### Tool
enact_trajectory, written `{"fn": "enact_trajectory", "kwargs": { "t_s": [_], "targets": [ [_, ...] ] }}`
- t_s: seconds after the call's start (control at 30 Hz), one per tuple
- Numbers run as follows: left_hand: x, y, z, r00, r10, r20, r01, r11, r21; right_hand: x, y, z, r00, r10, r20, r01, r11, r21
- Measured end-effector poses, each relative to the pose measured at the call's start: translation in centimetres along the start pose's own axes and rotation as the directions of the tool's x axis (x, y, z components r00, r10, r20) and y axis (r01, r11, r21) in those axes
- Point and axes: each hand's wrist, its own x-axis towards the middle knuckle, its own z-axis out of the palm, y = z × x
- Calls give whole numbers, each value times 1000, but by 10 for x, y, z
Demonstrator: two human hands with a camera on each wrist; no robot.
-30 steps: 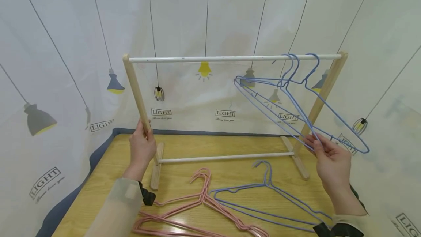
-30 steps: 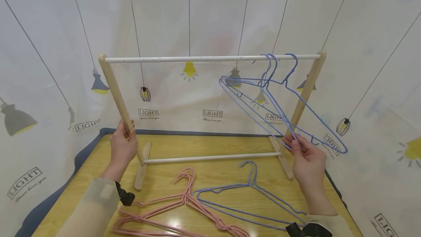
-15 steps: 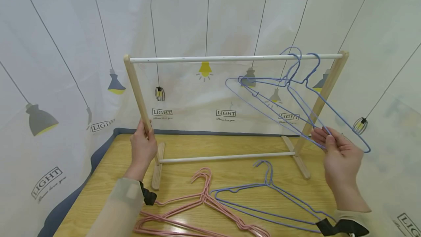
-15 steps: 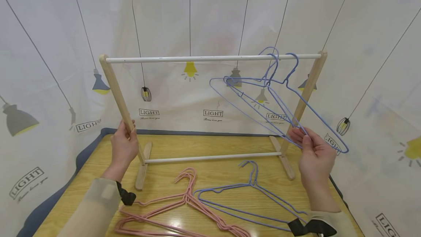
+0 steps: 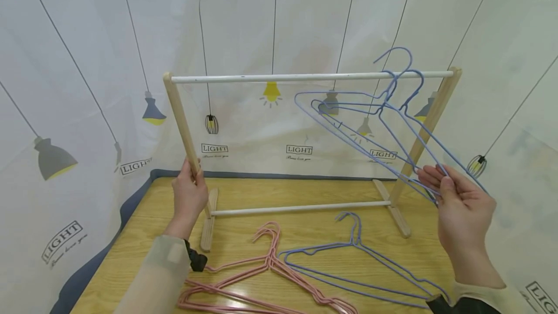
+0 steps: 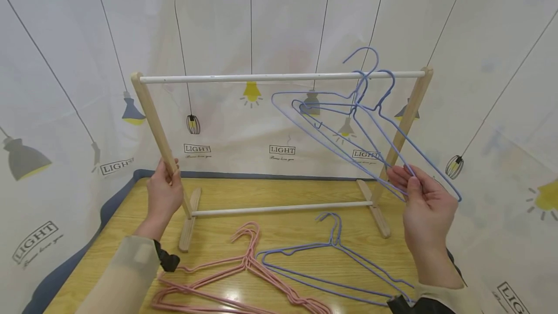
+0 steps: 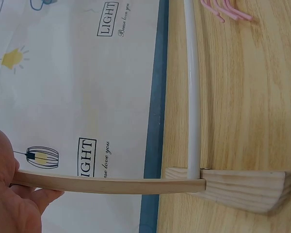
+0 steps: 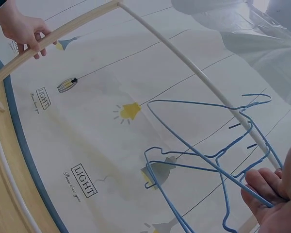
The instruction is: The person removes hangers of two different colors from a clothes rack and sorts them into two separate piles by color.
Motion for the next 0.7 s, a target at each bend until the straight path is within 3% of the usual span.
{"fn": "enact_trajectory", "kwargs": {
  "t_s": [0.27,0.7],
  "targets": [
    [0,1,0,1000,-6,-2,6,1000,11,-11,-9,-1,999,32,36,-34,998,46],
    [0,1,0,1000,8,-7,-8,1000,6,-33,-4,-24,980,132,150,-129,991,-30]
  ]
}}
